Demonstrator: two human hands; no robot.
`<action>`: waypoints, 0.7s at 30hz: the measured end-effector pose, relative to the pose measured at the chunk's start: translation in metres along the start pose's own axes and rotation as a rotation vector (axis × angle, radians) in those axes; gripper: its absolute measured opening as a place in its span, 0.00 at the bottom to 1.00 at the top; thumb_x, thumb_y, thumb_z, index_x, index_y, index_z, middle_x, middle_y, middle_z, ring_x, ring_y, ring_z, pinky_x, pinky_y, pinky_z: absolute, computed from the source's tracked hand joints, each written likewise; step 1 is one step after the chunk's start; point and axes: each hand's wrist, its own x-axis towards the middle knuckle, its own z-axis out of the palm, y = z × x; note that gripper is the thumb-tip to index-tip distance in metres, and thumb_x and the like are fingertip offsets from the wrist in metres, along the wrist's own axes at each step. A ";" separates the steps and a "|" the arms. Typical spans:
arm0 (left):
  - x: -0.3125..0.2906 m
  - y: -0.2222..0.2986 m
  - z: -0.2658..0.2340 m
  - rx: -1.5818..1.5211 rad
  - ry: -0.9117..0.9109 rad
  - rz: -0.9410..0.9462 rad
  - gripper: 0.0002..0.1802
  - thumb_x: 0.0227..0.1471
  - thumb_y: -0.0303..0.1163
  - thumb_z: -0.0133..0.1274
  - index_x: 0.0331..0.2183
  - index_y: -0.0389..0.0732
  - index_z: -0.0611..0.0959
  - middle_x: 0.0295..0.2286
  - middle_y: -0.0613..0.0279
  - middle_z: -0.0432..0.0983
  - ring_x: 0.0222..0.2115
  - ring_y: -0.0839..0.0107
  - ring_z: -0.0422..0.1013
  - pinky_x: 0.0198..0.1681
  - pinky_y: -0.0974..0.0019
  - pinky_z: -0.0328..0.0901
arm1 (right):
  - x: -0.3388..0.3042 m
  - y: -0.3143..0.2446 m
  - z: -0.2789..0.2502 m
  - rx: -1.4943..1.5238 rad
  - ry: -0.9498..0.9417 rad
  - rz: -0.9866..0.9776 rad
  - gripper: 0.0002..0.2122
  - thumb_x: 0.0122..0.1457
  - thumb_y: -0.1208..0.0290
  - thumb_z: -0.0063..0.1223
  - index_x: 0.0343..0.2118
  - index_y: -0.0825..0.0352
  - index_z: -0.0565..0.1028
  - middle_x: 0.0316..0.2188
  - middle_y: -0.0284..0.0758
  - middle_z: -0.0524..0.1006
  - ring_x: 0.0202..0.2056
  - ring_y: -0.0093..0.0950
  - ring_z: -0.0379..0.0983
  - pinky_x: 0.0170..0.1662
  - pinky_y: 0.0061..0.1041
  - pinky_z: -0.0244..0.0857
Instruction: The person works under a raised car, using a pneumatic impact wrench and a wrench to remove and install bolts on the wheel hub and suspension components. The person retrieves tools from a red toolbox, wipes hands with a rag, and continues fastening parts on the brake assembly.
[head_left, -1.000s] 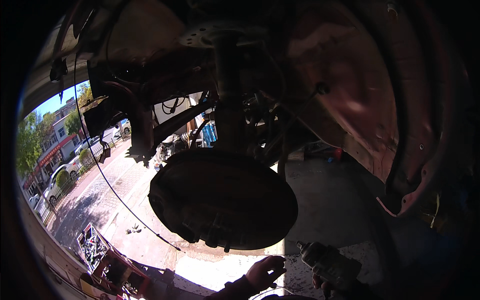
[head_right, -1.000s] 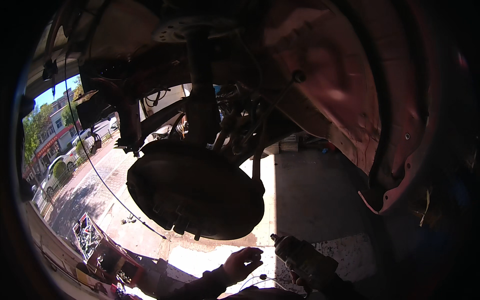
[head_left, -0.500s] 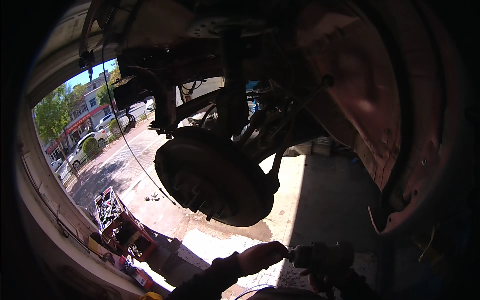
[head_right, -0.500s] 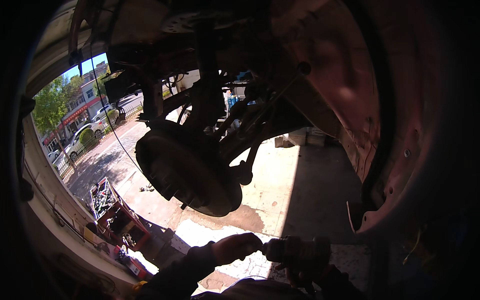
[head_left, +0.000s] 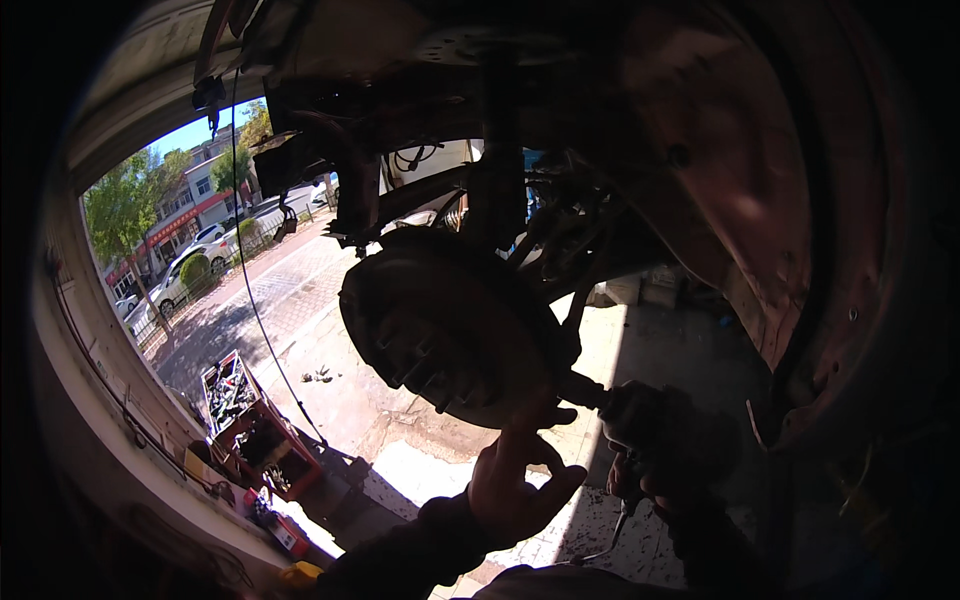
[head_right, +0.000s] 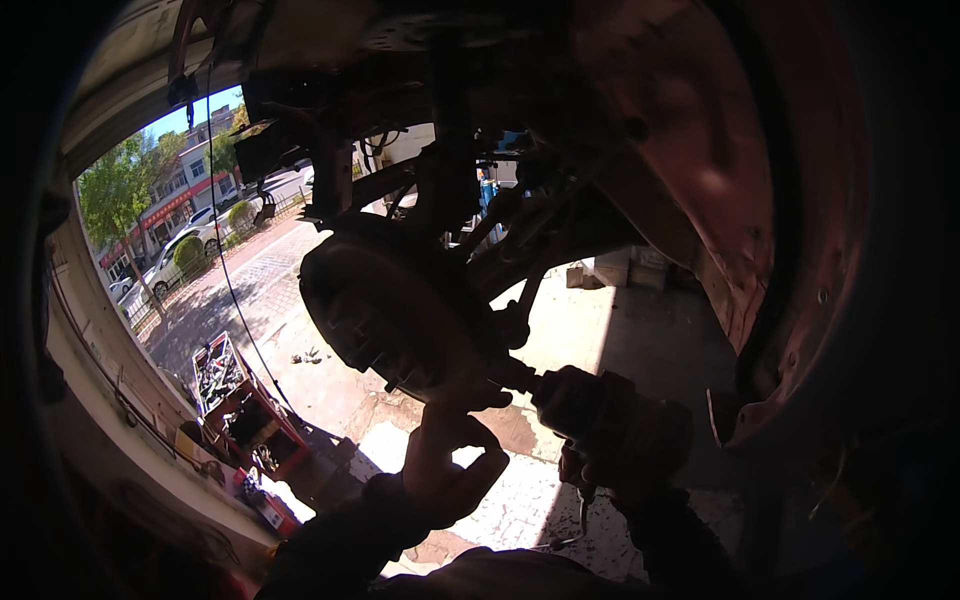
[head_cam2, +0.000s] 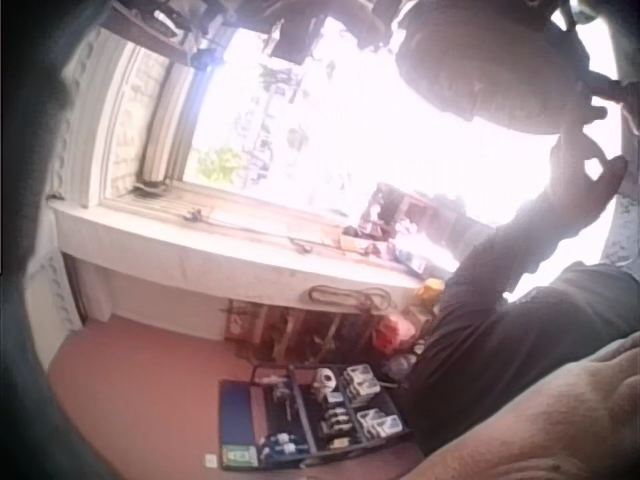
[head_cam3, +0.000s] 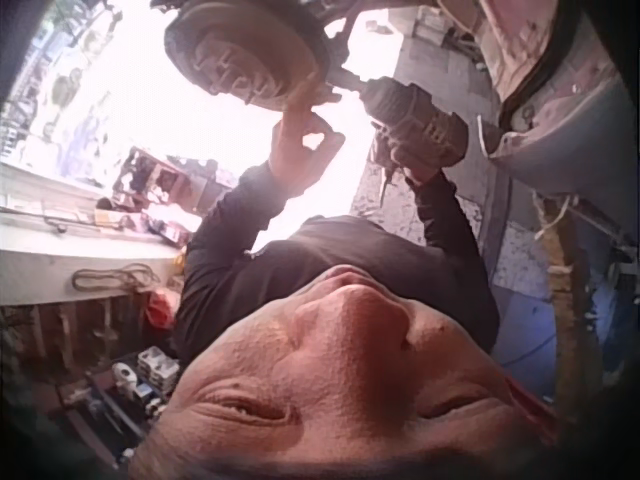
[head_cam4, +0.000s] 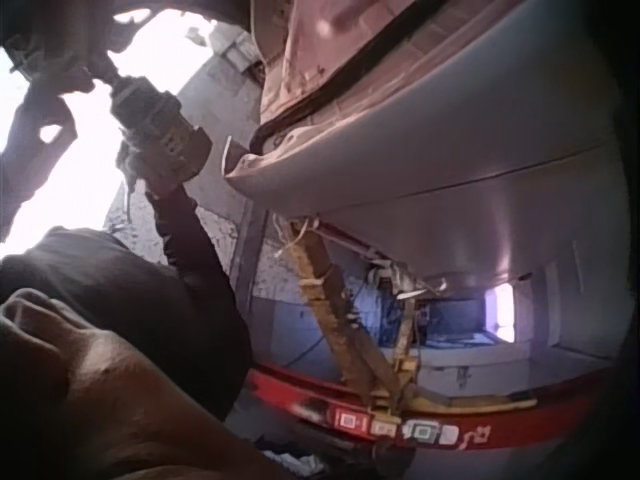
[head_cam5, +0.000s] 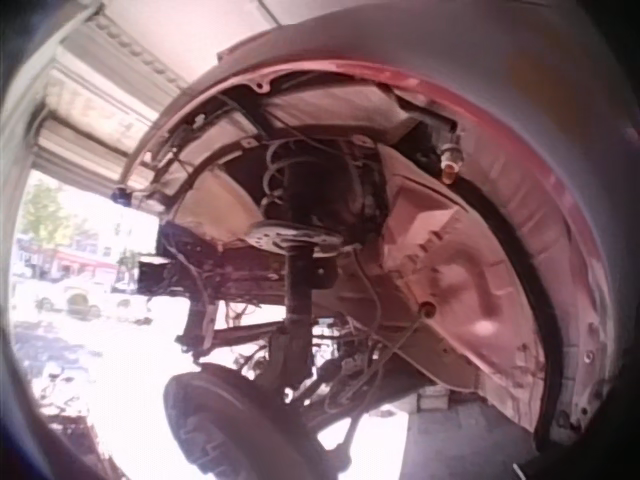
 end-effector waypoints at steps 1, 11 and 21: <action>-0.004 0.008 -0.015 0.051 0.042 0.196 0.45 0.52 0.29 0.73 0.66 0.34 0.69 0.52 0.42 0.82 0.31 0.64 0.85 0.35 0.63 0.79 | 0.010 -0.008 -0.008 -0.029 -0.014 -0.006 0.27 0.55 0.65 0.72 0.53 0.73 0.75 0.33 0.39 0.81 0.32 0.27 0.79 0.33 0.29 0.73; 0.038 -0.031 -0.156 0.675 0.580 0.332 0.22 0.64 0.34 0.59 0.56 0.34 0.79 0.56 0.46 0.75 0.59 0.53 0.71 0.65 0.53 0.64 | 0.175 -0.075 -0.006 -0.185 -0.037 -0.201 0.24 0.75 0.52 0.53 0.60 0.69 0.73 0.31 0.37 0.82 0.26 0.25 0.80 0.31 0.28 0.76; 0.145 -0.061 -0.245 0.348 0.289 0.137 0.16 0.73 0.32 0.50 0.55 0.36 0.82 0.46 0.58 0.82 0.48 0.66 0.78 0.53 0.63 0.71 | 0.224 -0.088 -0.042 -0.430 -0.065 -0.158 0.16 0.74 0.56 0.55 0.49 0.67 0.81 0.30 0.34 0.83 0.26 0.24 0.80 0.31 0.28 0.76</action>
